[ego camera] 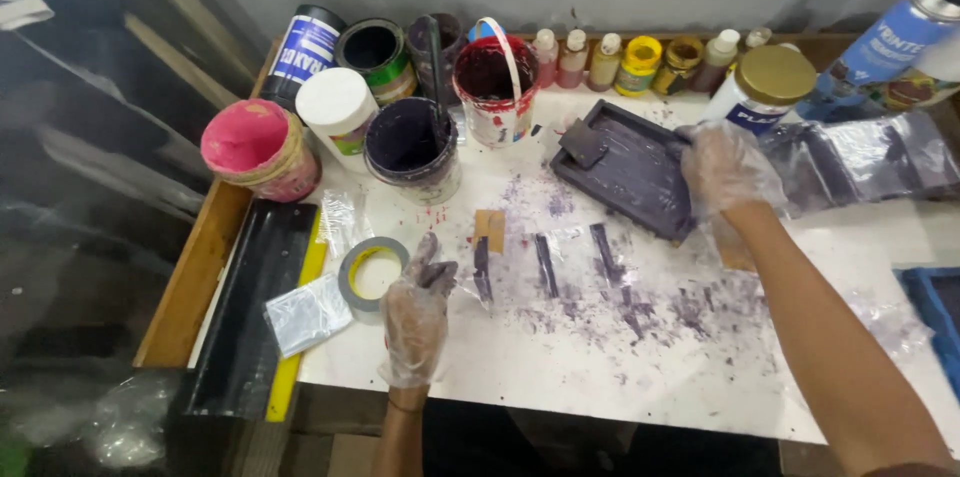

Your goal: Preparing and applying ink to a tray and handling plastic film sheets on a workbench.

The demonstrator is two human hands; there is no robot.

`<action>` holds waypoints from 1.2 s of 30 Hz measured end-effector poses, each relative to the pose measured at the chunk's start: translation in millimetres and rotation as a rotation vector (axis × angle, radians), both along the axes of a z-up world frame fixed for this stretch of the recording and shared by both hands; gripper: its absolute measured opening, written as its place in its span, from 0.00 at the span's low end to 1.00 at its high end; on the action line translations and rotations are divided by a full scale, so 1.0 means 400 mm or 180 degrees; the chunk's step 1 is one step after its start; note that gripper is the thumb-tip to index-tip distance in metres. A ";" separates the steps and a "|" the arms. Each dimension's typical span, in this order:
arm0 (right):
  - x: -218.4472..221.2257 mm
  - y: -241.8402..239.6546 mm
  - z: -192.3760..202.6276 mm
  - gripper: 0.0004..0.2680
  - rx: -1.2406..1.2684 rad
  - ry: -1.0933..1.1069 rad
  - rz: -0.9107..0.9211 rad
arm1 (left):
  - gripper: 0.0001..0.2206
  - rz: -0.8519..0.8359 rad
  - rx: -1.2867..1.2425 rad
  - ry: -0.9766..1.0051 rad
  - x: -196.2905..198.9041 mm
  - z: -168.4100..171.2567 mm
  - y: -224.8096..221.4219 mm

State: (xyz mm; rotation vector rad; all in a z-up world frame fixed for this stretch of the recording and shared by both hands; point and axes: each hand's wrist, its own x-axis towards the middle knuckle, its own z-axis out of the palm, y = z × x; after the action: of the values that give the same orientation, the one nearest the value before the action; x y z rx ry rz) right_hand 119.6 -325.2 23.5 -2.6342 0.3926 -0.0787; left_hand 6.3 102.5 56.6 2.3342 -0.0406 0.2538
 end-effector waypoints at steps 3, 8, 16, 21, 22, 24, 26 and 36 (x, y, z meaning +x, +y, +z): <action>0.071 -0.005 -0.011 0.10 -0.0871 0.0287 0.0212 | 0.22 -0.0030 -0.0734 -0.0077 -0.022 0.025 0.001; 0.146 0.049 0.025 0.11 -0.1518 0.0408 0.0526 | 0.22 -0.0202 -0.1304 -0.0066 -0.036 0.040 0.005; 0.199 0.057 -0.078 0.12 -0.2527 0.0334 0.0783 | 0.24 -0.0320 -0.0847 -0.1105 -0.040 0.044 -0.015; 0.035 0.251 0.155 0.18 -0.2418 -0.0495 0.0289 | 0.24 -0.0493 -0.0578 -0.1419 -0.053 0.070 -0.027; 0.020 0.306 0.232 0.17 -0.0678 0.0449 -0.0195 | 0.25 -0.0552 -0.0660 -0.1410 -0.057 0.072 -0.028; -0.002 0.349 0.275 0.16 0.1110 0.1307 -0.0617 | 0.26 -0.0612 -0.0743 -0.1437 -0.057 0.084 -0.035; -0.043 0.329 0.191 0.18 0.0221 0.0651 0.2148 | 0.23 -0.0556 -0.0691 -0.1458 -0.071 0.104 -0.040; -0.069 0.296 0.147 0.32 -0.0825 0.2020 0.2587 | 0.22 -0.0466 -0.0688 -0.1627 -0.091 0.074 -0.022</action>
State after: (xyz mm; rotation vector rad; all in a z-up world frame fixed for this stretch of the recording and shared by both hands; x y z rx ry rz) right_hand 91.9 -206.9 82.4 -2.8013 -0.5497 1.0330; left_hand -30.2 93.5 86.2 1.9883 -0.4121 0.7359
